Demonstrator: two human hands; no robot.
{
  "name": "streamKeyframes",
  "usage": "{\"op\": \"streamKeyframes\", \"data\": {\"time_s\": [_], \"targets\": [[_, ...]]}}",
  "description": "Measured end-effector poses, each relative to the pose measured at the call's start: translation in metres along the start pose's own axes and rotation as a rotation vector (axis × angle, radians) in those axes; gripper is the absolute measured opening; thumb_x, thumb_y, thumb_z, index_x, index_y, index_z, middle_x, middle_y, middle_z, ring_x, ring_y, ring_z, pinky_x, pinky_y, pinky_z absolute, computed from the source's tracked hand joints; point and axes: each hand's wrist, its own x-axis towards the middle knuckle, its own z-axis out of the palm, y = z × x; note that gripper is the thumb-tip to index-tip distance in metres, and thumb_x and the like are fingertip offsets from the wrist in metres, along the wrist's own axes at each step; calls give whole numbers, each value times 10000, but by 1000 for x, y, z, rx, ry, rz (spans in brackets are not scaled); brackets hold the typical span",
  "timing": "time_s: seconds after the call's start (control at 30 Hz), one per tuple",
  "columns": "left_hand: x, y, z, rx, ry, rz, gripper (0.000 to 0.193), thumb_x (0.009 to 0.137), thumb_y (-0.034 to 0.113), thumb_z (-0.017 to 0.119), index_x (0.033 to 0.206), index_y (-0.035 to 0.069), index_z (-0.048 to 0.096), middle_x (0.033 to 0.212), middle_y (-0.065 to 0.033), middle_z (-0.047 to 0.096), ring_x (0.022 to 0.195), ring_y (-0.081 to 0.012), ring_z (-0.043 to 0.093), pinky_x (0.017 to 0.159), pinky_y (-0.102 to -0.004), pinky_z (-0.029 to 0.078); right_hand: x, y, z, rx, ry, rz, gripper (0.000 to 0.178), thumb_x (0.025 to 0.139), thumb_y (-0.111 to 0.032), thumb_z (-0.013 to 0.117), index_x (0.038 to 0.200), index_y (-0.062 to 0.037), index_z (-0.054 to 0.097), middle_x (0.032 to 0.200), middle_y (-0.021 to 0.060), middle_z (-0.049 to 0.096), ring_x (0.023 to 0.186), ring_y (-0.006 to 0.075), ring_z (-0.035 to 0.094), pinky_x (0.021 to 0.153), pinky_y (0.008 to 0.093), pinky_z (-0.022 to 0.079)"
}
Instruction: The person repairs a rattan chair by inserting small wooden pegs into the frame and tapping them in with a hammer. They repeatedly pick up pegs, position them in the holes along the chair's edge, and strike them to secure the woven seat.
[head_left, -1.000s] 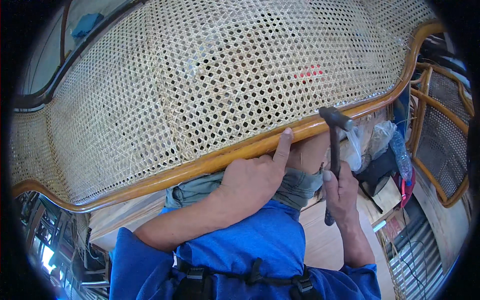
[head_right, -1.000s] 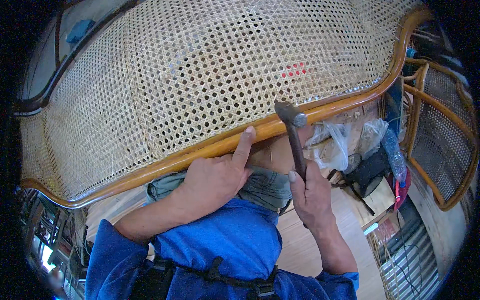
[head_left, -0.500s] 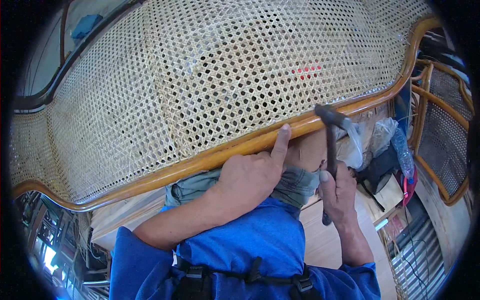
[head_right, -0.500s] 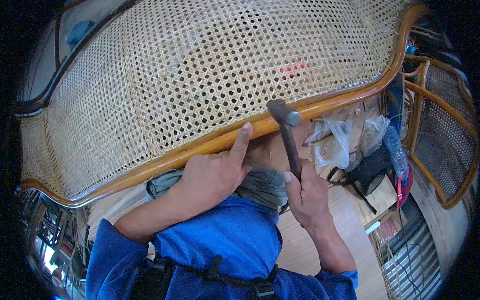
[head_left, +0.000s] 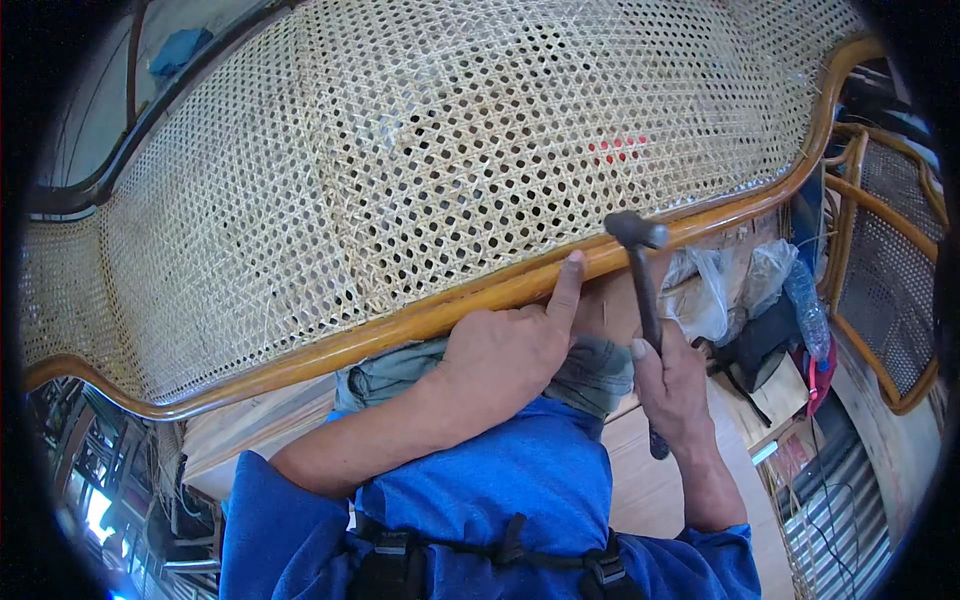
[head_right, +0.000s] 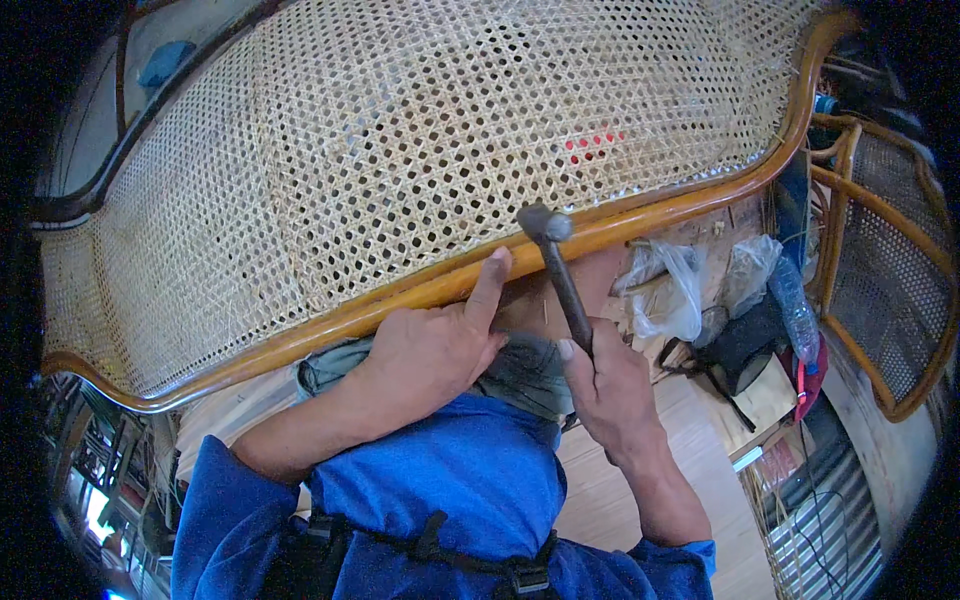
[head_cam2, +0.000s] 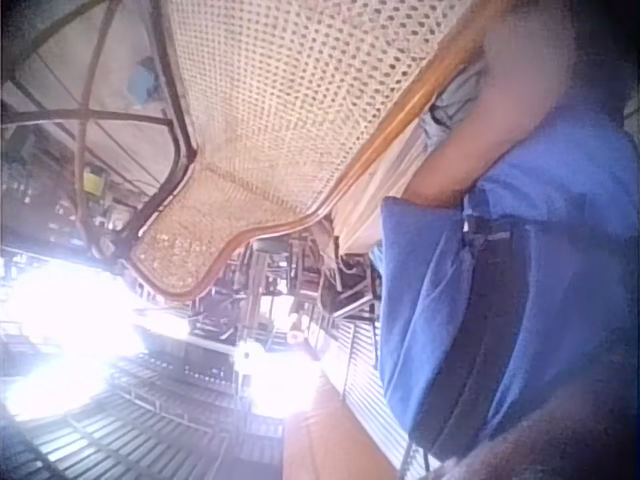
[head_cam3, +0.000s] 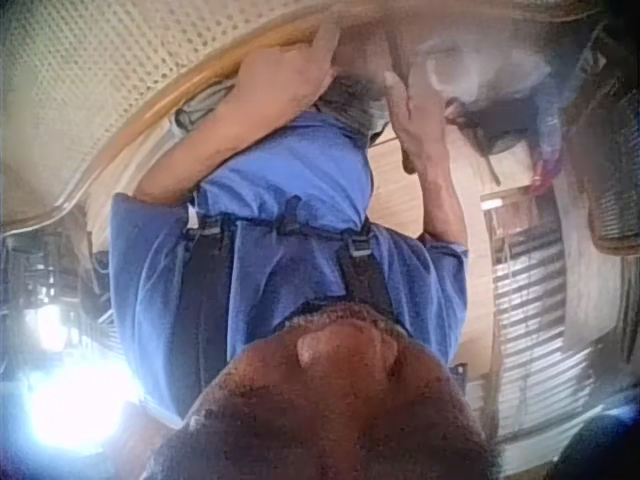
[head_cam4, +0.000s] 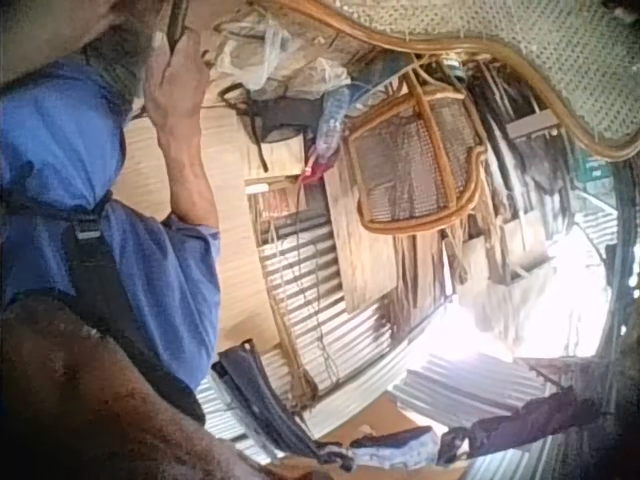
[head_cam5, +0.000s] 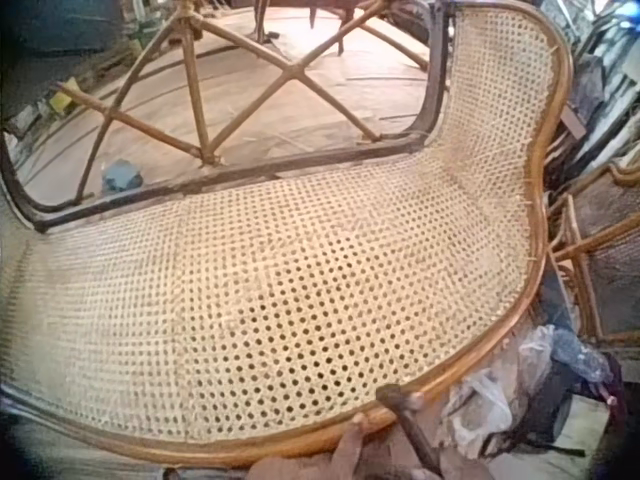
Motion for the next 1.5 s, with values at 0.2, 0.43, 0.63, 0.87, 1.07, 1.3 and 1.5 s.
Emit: {"op": "streamKeyframes", "data": {"time_s": [0.2, 0.43, 0.63, 0.87, 1.07, 1.3, 1.5], "targets": [[0, 1, -4, -3, -20, -5, 824, 775, 291, 649, 1366, -71, 205, 643, -98, 608, 532, -224, 613, 422, -343, 458, 2, 3, 7, -121, 1, -47, 266, 892, -233, 516, 1020, 0, 502, 750, 228, 560, 727, 438, 566, 635, 451, 452], [0, 0, 0, 1, 19, 5, 829, 776, 300, 646, 1371, -65, 199, 621, -86, 602, 525, -219, 612, 422, -348, 460, -1, 2, 10, -55, 51, -78, 272, 893, -237, 513, 1016, 4, 491, 739, 244, 566, 717, 441, 572, 626, 469, 448], [0, 0, 0, 20, 25, 5, 821, 772, 301, 649, 1367, -64, 217, 608, -85, 598, 514, -222, 608, 425, -343, 463, -5, -4, 7, 23, 5, -42, 260, 900, -242, 499, 993, 1, 483, 697, 250, 554, 695, 451, 570, 601, 478, 442], [-1, -2, 2, -23, 68, 28, 807, 773, 293, 651, 1360, -67, 229, 630, -91, 604, 522, -224, 609, 430, -342, 464, -6, 4, 11, -57, 9, -10, 249, 902, -243, 498, 979, -6, 492, 696, 239, 552, 688, 450, 564, 602, 472, 442], [0, 0, -4, -11, 6, 6, 805, 778, 291, 648, 1359, -70, 224, 630, -81, 600, 534, -221, 611, 447, -339, 468, -4, 4, 14, -77, 43, -22, 243, 899, -236, 503, 979, -6, 493, 722, 238, 556, 680, 436, 559, 600, 457, 446], [0, 0, -3, -13, 5, 1, 809, 783, 291, 640, 1361, -77, 210, 627, -90, 600, 534, -227, 612, 441, -338, 463, -2, 4, 15, -99, 42, -45, 221, 893, -220, 513, 944, -7, 486, 727, 239, 556, 681, 424, 568, 595, 454, 446], [0, 0, -4, -13, -3, 15, 810, 785, 282, 636, 1362, -80, 198, 637, -104, 602, 545, -239, 619, 452, -342, 475, -5, 3, 13, -4, 88, -90, 223, 898, -216, 514, 971, -5, 504, 735, 223, 570, 690, 410, 588, 602, 448, 457]]}}
